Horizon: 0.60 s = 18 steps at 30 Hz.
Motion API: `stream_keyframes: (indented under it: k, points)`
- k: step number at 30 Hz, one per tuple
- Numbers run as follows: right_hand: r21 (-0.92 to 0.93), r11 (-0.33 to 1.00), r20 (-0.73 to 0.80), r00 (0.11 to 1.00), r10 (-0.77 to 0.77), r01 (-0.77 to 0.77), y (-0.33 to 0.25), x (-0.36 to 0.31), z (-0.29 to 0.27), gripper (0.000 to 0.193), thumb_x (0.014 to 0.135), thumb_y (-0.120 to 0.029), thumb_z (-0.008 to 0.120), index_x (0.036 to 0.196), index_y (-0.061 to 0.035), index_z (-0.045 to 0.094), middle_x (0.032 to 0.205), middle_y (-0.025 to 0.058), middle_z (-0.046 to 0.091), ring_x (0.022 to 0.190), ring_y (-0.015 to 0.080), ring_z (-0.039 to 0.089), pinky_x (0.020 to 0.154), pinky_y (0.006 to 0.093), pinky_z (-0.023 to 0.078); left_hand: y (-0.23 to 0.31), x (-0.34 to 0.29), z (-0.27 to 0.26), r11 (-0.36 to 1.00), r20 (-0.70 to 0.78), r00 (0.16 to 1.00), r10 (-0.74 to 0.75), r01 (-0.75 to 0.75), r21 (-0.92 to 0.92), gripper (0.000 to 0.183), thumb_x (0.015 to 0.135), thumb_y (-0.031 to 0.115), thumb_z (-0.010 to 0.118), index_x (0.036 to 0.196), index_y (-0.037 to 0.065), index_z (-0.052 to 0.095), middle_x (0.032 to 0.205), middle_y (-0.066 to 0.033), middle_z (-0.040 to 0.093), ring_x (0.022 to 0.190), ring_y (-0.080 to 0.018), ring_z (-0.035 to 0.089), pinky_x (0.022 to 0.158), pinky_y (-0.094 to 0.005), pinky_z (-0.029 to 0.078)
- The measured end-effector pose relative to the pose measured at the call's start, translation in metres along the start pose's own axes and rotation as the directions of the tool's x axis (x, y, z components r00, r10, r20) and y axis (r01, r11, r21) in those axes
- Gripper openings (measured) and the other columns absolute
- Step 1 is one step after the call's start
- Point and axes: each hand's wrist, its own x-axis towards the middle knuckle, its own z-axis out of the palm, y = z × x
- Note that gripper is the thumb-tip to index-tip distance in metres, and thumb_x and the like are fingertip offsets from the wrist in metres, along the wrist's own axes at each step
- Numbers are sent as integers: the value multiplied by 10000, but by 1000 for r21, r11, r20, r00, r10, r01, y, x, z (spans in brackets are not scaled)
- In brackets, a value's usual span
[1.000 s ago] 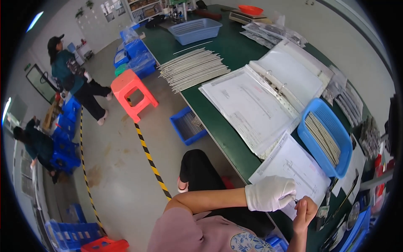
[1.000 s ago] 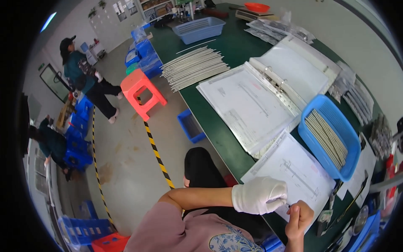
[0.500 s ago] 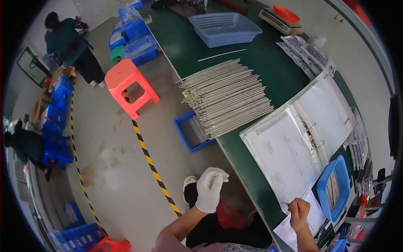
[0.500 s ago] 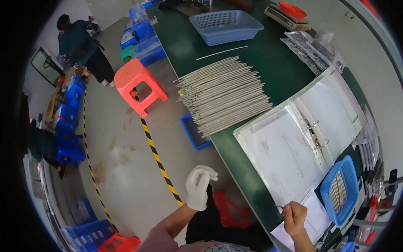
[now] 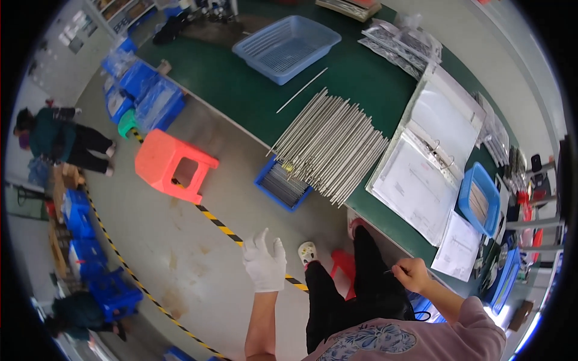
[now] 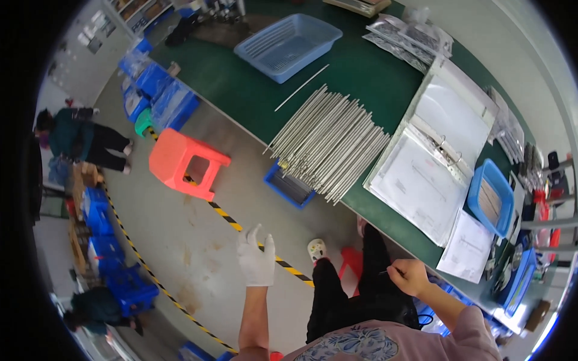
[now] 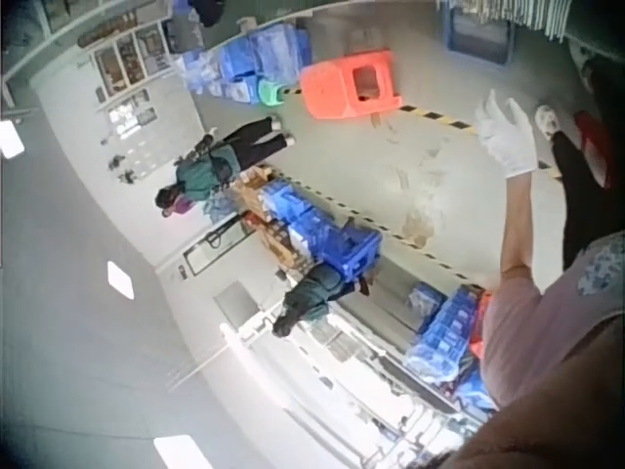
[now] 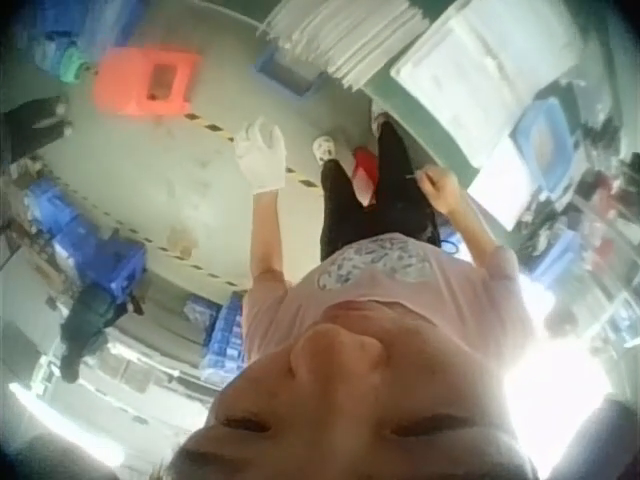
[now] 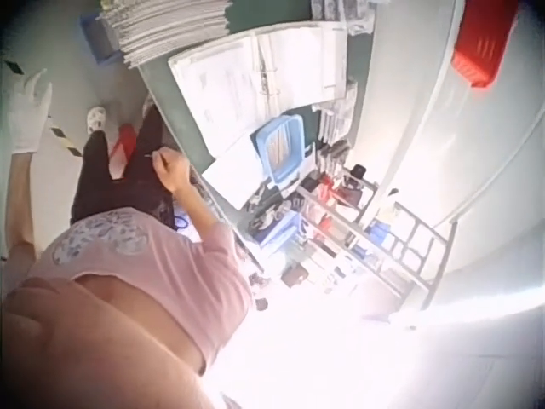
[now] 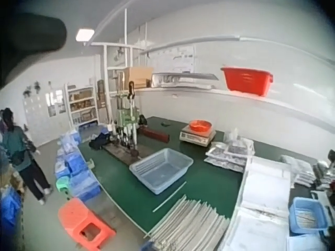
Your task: Measuring the length of metal rods using a digital caliper and organizing them on a factory workbench based on technical specifications.
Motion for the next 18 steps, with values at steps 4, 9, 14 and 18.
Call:
stream_keyframes:
  k: [4, 9, 14, 18]
  points:
    - [96, 995, -69, 997, 27, -20, -3, 16, 9, 207, 792, -180, 588, 639, -42, 567, 566, 138, 525, 503, 313, 523, 462, 377, 390, 22, 82, -2, 929, 10, 953, 304, -298, 219, 313, 768, 179, 629, 1054, 58, 594, 1063, -142, 562, 992, -335, 520, 846, -411, 432]
    - [206, 978, -250, 965, 86, -34, 14, 34, 1, 155, 785, -136, 586, 654, -54, 578, 588, 117, 538, 533, 310, 540, 486, 380, 409, 59, 186, 63, 879, 175, 870, 461, -475, 44, 297, 794, 190, 594, 1067, 75, 596, 1049, -148, 576, 987, -322, 533, 852, -423, 434]
    - [278, 939, -604, 724, 334, -201, 42, 15, -12, 60, 808, -103, 577, 830, -48, 574, 740, 124, 539, 686, 321, 556, 581, 382, 440, 82, 276, 129, 752, 286, 842, 456, -537, 382, 317, 855, 243, 501, 1121, 89, 579, 1039, -175, 590, 933, -350, 564, 812, -443, 454]
    - [526, 788, -744, 276, 609, -320, 101, 0, -28, 72, 837, -124, 563, 871, -60, 566, 818, 127, 536, 735, 299, 561, 639, 370, 442, 44, 340, 149, 690, 187, 905, 383, -415, 594, 259, 830, 190, 555, 1048, 64, 615, 1007, -183, 583, 857, -363, 576, 747, -438, 473]
